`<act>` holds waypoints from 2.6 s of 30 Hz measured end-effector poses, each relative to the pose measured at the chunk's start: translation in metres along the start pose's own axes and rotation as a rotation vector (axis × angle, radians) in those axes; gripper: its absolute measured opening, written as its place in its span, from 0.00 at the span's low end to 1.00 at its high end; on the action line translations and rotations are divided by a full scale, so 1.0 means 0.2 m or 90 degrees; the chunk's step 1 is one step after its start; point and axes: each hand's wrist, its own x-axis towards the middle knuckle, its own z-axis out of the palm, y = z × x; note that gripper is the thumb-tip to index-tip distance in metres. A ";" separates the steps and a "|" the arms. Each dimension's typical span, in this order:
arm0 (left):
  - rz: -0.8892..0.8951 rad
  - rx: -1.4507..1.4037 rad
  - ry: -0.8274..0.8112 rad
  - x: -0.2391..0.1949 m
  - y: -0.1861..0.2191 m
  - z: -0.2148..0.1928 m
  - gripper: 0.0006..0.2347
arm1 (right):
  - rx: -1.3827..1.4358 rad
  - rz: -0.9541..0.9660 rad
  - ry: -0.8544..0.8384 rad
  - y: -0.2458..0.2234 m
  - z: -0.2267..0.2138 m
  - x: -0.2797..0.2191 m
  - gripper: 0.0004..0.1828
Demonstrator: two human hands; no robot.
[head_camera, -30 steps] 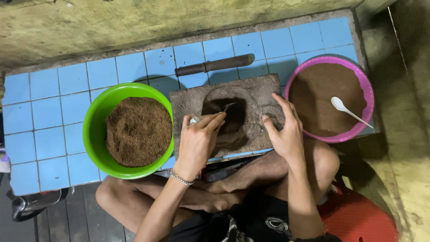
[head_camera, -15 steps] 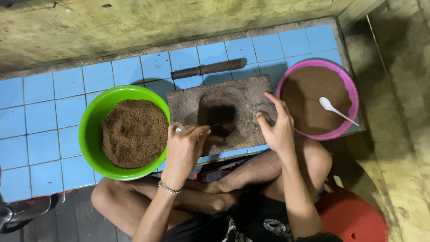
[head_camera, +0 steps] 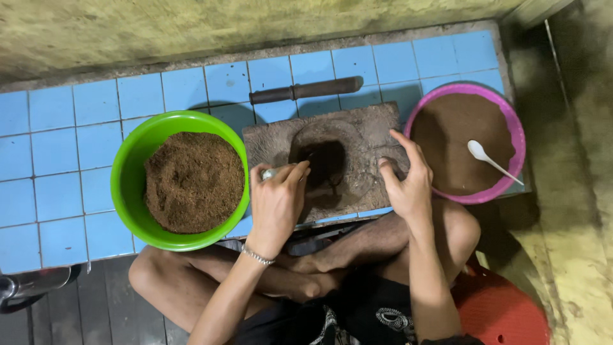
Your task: The person uses a spoon to scoop a brown powder from a pink bowl and places it into a stone mortar. They then use a pestle to grind the powder inside the mortar. The person transfers the ground powder into a green bowl and repeats the process.
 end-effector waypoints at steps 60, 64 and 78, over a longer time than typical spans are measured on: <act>-0.162 -0.304 0.118 -0.08 -0.02 -0.12 0.07 | -0.043 -0.248 -0.352 -0.26 0.13 0.15 0.08; -0.198 -0.322 0.129 -0.08 -0.03 -0.11 0.06 | -0.053 -0.240 -0.297 -0.28 -0.02 0.14 0.11; -0.239 -0.366 0.117 -0.02 -0.02 -0.14 0.09 | -0.204 -0.227 -0.345 -0.23 -0.04 0.00 0.15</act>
